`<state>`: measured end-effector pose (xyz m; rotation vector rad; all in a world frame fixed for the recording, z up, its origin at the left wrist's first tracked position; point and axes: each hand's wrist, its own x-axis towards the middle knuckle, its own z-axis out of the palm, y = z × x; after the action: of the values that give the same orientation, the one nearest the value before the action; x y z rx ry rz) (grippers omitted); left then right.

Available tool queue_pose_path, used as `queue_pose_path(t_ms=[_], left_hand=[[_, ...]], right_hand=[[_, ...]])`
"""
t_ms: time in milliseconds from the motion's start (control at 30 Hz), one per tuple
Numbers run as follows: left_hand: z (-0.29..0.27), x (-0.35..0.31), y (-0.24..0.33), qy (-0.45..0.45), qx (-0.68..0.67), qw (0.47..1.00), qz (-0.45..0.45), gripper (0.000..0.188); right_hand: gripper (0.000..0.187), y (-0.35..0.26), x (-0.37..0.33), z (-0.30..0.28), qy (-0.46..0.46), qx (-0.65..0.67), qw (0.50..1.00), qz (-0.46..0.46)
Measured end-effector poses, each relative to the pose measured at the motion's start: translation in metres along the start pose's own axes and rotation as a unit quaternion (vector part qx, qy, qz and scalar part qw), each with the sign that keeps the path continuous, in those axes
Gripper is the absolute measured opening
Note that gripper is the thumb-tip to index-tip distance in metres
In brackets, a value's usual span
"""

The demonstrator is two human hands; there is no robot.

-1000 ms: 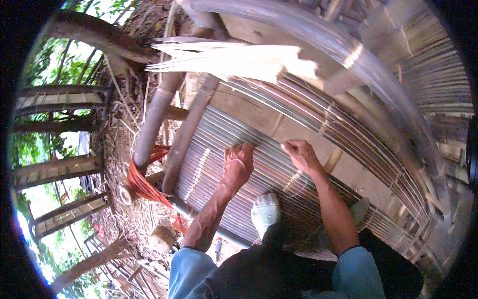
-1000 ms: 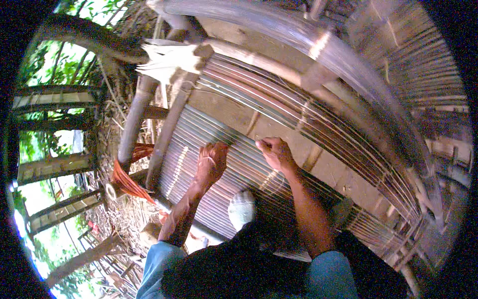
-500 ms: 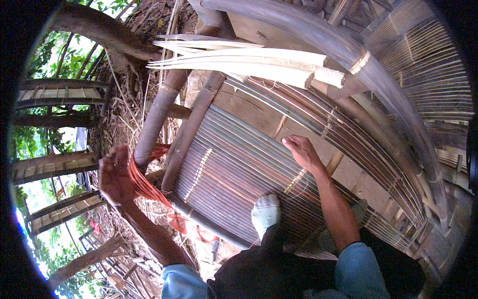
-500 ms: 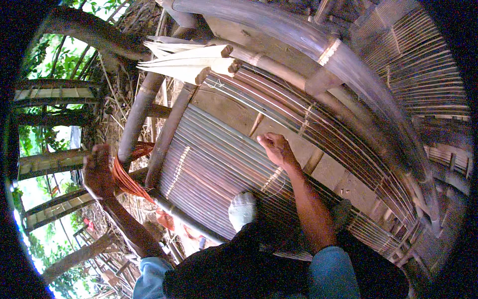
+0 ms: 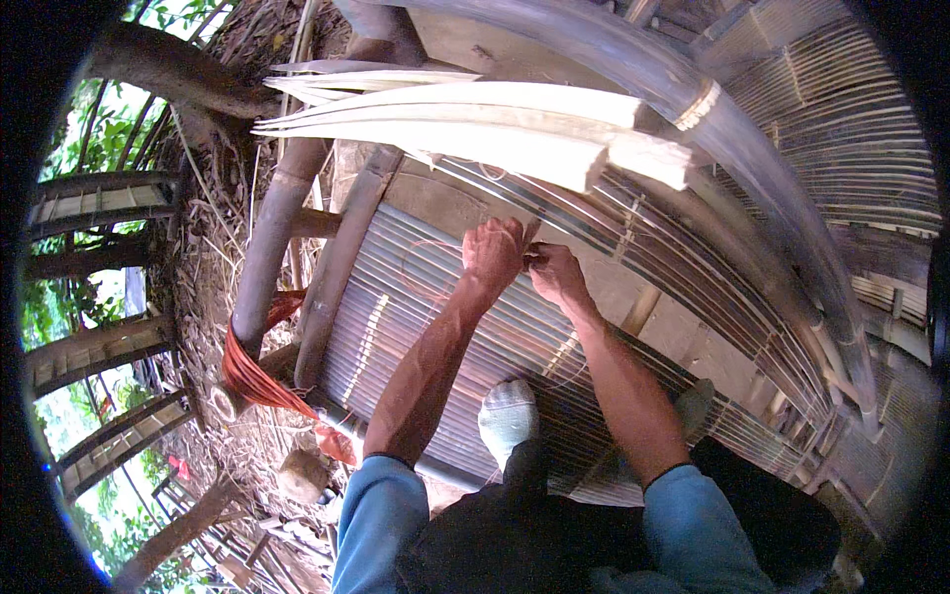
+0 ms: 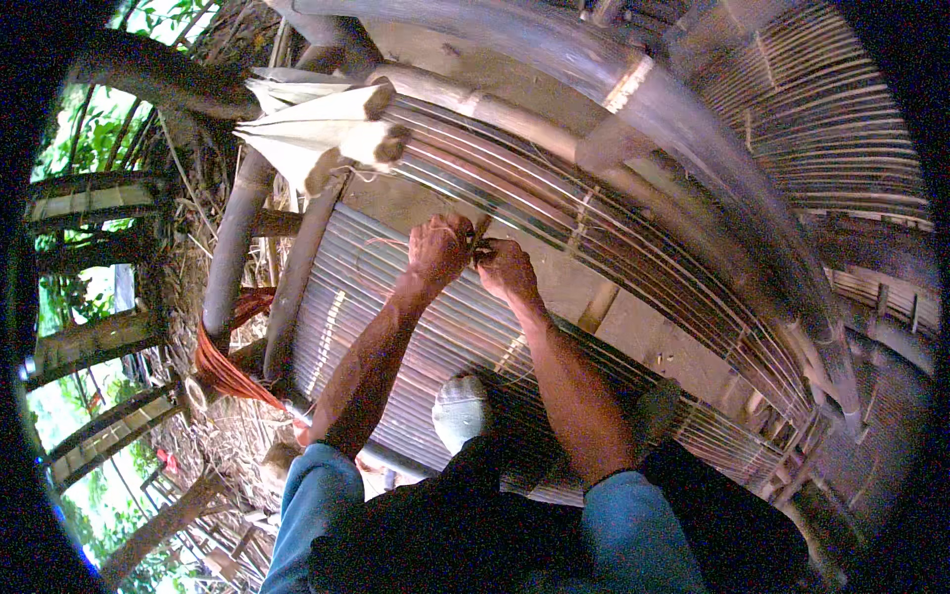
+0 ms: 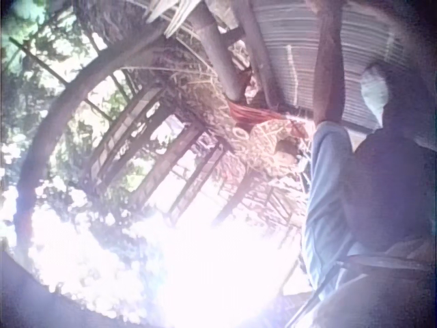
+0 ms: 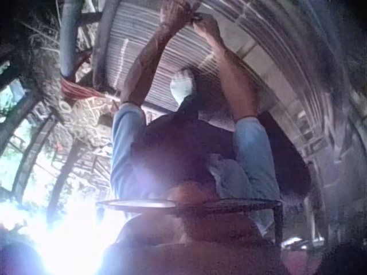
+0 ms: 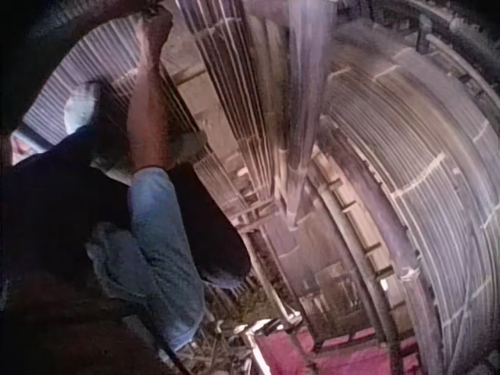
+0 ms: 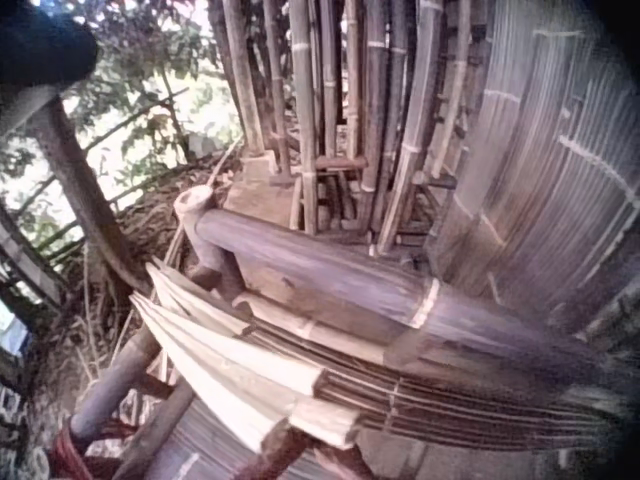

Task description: The person weaves a bamboo mat by hand, threading thin strips of bamboo through a loom frame.

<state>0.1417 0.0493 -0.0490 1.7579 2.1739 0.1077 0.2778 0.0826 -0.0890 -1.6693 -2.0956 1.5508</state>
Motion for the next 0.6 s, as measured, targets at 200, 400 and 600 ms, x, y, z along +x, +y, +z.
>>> queue_pose_path(t_ms=[200, 400, 600], left_hand=[[-0.017, -0.002, -0.020, 0.030, -0.078, 0.996, -0.014, 0.024], [-0.058, -0.028, -0.036, -0.200, -0.686, 0.699, 0.028, 0.052], [-0.057, -0.067, -0.032, -0.124, -0.527, 0.841, 0.000, 0.080]], right_hand=[[0.020, 0.004, -0.019, -0.013, 0.105, 0.047, 0.986, -0.121], [0.018, -0.012, -0.056, -0.040, 0.008, 0.244, 0.963, -0.119], [0.021, -0.044, -0.068, -0.057, -0.016, 0.078, 0.977, -0.198]])
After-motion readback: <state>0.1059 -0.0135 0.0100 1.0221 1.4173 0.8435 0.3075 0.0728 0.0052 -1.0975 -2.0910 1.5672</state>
